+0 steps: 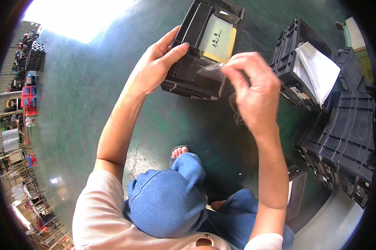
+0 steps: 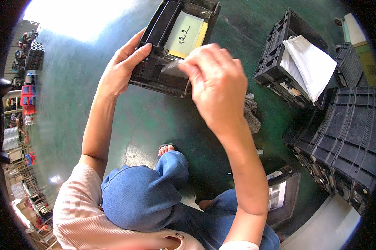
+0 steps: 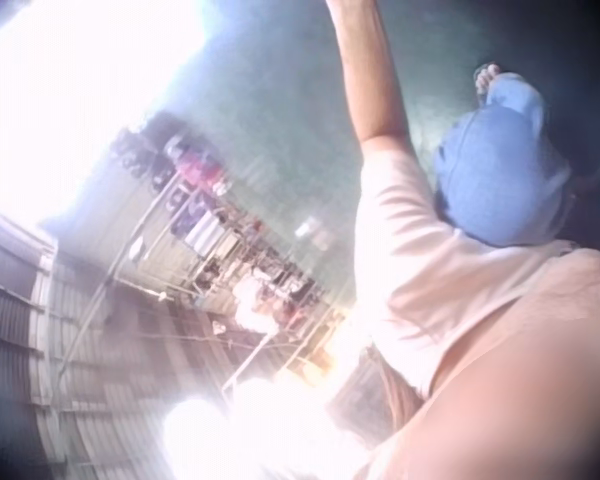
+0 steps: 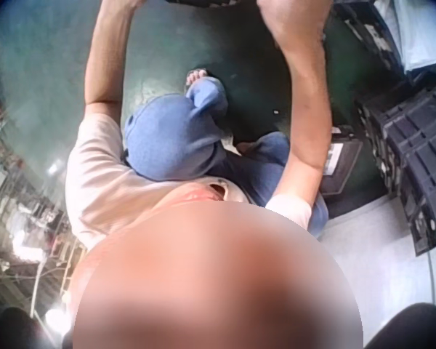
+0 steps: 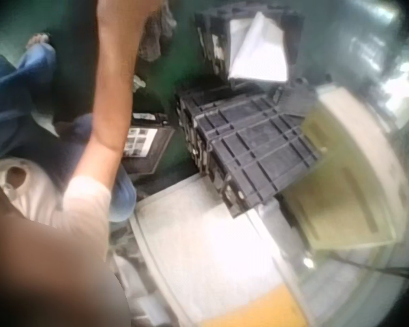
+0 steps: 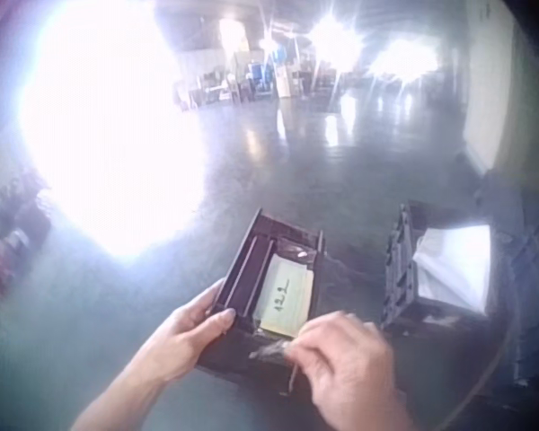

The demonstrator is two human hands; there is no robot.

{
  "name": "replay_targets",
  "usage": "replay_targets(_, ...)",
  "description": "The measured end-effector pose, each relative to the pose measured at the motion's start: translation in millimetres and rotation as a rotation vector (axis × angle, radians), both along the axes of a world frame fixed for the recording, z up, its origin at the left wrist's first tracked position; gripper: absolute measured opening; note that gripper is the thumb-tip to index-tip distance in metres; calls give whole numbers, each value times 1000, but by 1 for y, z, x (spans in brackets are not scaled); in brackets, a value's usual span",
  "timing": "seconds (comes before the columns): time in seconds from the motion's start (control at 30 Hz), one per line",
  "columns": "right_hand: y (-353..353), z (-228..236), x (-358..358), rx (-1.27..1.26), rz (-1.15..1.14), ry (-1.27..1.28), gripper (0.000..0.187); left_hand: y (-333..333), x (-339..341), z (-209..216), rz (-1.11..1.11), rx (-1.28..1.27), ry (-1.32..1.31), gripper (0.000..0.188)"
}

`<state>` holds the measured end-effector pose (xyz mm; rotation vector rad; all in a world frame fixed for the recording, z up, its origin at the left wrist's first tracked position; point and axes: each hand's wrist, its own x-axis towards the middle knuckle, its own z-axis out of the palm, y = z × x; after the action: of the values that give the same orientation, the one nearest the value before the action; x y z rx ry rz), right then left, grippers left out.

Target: The person squats outdoors, uses a red scoop to pour water from a white bucket onto a gray cloth, and wrings it out. Then the person moves indoors, removes a black plastic crate from a stack, wipes its interior with the cloth, and places a white sheet inside.

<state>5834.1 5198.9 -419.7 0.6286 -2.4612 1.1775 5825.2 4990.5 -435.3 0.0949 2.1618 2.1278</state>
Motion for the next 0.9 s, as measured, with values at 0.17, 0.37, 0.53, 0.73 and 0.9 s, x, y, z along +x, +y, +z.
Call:
replay_targets(0.17,56,66,-30,-589,-504,12,15,-11,1,7,-86,38,-54,55)
replay_targets(0.37,106,62,-36,-453,-79,-59,21,1,0,4,-247,-2,-72,55)
replay_targets(0.53,101,55,-5,-557,-16,-20,25,7,4,3,-243,-32,-36,53)
replay_targets(0.73,87,44,23,-447,256,-147,21,6,5,7,-201,15,-88,55)
replay_targets(0.9,93,41,2,-586,-130,-126,26,7,5,7,-179,-45,-67,53)
